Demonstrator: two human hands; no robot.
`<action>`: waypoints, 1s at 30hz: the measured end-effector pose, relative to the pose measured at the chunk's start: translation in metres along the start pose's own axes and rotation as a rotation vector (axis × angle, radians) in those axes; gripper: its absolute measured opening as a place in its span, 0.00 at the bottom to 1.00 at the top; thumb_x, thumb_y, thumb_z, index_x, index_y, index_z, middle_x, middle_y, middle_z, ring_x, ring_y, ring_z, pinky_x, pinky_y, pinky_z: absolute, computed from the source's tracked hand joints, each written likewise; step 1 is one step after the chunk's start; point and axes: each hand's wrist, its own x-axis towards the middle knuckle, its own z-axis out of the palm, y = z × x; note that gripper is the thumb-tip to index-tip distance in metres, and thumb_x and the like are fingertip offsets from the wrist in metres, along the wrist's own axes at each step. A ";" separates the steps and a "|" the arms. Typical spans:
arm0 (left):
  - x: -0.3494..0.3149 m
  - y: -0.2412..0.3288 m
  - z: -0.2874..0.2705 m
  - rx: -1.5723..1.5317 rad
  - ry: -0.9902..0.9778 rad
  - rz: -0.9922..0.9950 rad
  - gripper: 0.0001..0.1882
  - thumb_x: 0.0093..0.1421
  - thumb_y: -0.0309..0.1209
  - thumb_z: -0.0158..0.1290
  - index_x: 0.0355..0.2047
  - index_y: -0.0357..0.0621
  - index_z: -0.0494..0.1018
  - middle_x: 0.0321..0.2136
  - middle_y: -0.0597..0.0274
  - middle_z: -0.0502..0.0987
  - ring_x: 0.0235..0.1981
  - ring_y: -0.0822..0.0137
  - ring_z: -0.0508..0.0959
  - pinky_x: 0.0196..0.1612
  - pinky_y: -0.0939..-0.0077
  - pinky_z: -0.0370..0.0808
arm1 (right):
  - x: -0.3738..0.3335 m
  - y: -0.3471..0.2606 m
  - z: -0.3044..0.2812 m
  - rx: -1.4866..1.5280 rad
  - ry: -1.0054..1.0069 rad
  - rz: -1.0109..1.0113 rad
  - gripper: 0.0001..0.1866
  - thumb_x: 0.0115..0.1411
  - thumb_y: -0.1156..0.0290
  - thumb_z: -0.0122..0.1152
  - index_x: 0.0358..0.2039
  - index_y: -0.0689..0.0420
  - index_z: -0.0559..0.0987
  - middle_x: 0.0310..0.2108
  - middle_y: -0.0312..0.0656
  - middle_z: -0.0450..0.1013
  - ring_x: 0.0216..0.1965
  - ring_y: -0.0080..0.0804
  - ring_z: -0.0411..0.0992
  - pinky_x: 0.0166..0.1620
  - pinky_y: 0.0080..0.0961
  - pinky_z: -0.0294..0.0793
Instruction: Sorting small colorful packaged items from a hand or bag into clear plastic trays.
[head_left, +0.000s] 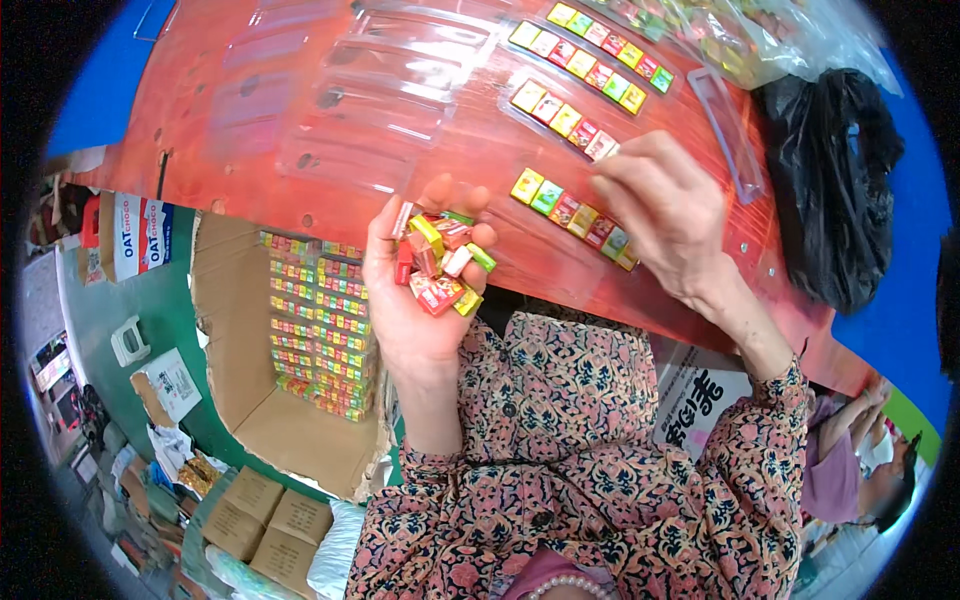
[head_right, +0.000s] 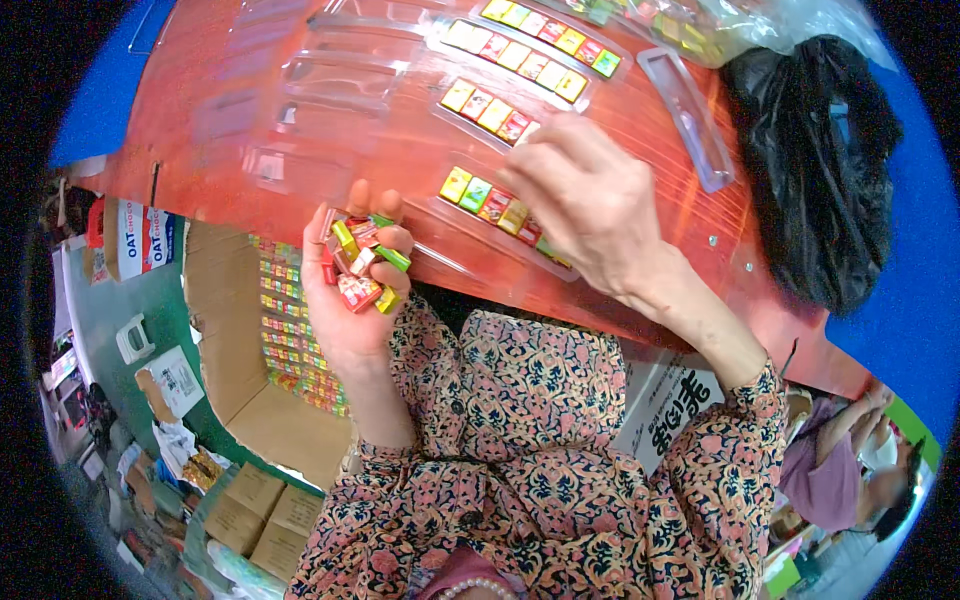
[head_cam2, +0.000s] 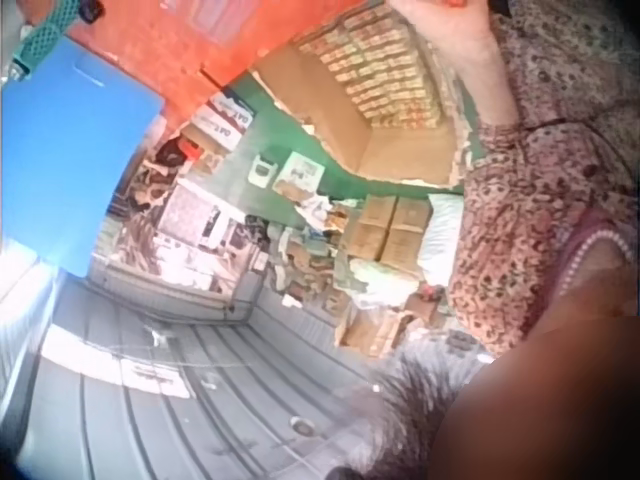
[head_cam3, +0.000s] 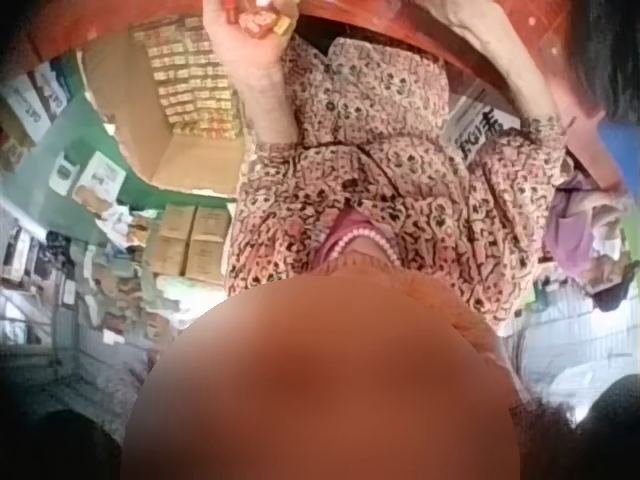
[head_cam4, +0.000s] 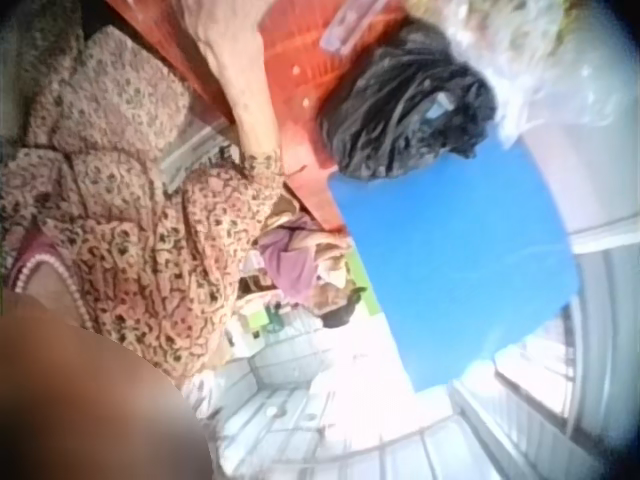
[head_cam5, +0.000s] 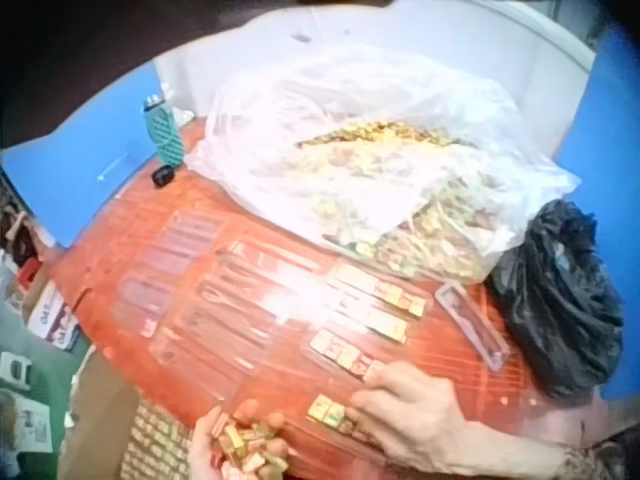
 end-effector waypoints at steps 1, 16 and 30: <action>0.000 0.001 0.000 -0.015 -0.006 0.004 0.23 0.62 0.44 0.40 0.47 0.39 0.68 0.43 0.41 0.71 0.34 0.50 0.77 0.25 0.65 0.80 | -0.003 0.000 -0.008 0.009 0.068 0.059 0.08 0.46 0.78 0.64 0.29 0.61 0.76 0.28 0.44 0.70 0.27 0.34 0.71 0.27 0.24 0.71; 0.012 -0.006 0.001 0.007 -0.041 -0.033 0.21 0.62 0.42 0.40 0.45 0.39 0.69 0.42 0.44 0.72 0.36 0.51 0.77 0.28 0.63 0.80 | -0.060 0.004 -0.005 -0.231 -0.134 -0.093 0.18 0.43 0.73 0.65 0.37 0.60 0.77 0.34 0.43 0.67 0.34 0.37 0.67 0.36 0.31 0.69; 0.023 -0.017 0.021 0.027 -0.064 0.047 0.20 0.61 0.42 0.41 0.44 0.40 0.70 0.41 0.47 0.73 0.37 0.56 0.75 0.30 0.69 0.79 | -0.066 -0.028 0.011 -0.198 -0.214 -0.122 0.27 0.47 0.60 0.60 0.47 0.62 0.71 0.47 0.48 0.66 0.48 0.43 0.64 0.49 0.41 0.65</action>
